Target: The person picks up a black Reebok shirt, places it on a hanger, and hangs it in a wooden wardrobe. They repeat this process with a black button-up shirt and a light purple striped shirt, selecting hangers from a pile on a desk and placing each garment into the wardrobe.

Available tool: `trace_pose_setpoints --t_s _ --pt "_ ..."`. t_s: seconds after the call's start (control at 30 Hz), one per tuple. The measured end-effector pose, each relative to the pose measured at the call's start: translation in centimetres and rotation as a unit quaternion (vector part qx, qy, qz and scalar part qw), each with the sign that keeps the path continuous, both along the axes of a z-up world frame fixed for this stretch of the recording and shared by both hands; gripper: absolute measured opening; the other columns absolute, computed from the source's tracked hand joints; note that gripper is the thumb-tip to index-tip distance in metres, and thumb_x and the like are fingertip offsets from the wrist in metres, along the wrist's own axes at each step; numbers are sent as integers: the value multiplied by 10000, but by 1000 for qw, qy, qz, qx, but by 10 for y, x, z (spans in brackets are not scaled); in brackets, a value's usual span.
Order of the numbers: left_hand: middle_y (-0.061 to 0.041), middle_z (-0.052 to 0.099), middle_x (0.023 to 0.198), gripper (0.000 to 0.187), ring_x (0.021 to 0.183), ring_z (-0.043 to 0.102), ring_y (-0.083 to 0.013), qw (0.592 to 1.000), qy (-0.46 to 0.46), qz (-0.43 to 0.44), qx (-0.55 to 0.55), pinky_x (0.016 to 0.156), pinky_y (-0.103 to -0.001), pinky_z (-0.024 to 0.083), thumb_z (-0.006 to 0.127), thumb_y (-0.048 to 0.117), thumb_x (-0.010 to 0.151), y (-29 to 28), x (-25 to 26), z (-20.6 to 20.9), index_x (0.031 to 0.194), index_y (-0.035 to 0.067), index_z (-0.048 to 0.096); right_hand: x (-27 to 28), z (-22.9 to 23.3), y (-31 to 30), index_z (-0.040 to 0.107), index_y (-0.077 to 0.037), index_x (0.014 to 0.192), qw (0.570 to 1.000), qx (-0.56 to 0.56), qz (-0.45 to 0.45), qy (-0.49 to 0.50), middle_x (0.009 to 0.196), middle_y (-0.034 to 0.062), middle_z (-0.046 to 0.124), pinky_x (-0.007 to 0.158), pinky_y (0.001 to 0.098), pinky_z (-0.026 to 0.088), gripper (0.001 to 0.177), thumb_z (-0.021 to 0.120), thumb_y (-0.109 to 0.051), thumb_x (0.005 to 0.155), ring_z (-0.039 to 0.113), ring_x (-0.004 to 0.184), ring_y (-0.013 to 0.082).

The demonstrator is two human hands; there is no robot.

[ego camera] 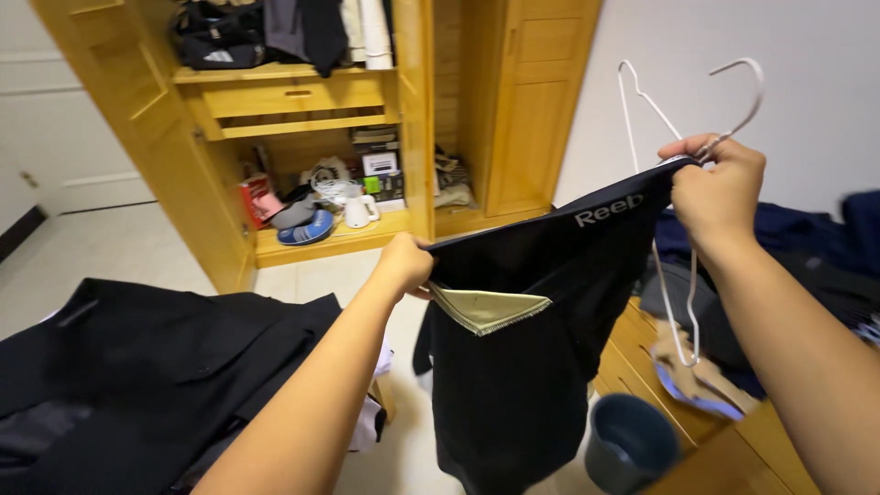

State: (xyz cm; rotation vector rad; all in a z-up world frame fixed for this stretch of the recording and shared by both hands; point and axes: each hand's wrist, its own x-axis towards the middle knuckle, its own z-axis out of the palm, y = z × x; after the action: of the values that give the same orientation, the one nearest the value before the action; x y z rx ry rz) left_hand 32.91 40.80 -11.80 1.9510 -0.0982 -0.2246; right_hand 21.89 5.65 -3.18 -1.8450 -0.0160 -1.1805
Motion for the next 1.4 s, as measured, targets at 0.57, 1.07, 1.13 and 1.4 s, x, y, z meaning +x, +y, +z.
trace_pose_setpoints --t_s 0.57,1.07,1.13,1.4 --pt "-239 705 1037 372 895 738 -363 937 -232 257 50 728 -445 594 616 249 818 -4 72 87 1056 -37 623 194 -4 31 723 -16 984 920 245 277 131 885 75 729 659 321 571 149 581 -60 972 691 741 169" --pt "-203 734 988 349 977 684 -367 907 -328 174 200 857 -444 518 623 25 713 71 187 25 1016 91 781 340 35 115 774 -2 1024 949 35 292 116 890 57 734 697 277 521 175 625 -50 946 638 769 133" --pt "-192 753 939 369 962 723 -288 945 -272 136 123 875 -372 533 562 -2 753 84 220 18 1027 62 801 359 40 125 773 0 1018 948 34 302 96 891 55 737 707 270 528 191 614 -13 913 651 774 126" --pt "-51 691 807 182 760 605 -136 977 -197 63 -57 726 -287 491 695 88 792 109 251 48 935 -21 725 424 47 142 771 -4 1006 961 -66 261 68 859 44 734 710 263 519 147 706 -16 874 646 749 95"
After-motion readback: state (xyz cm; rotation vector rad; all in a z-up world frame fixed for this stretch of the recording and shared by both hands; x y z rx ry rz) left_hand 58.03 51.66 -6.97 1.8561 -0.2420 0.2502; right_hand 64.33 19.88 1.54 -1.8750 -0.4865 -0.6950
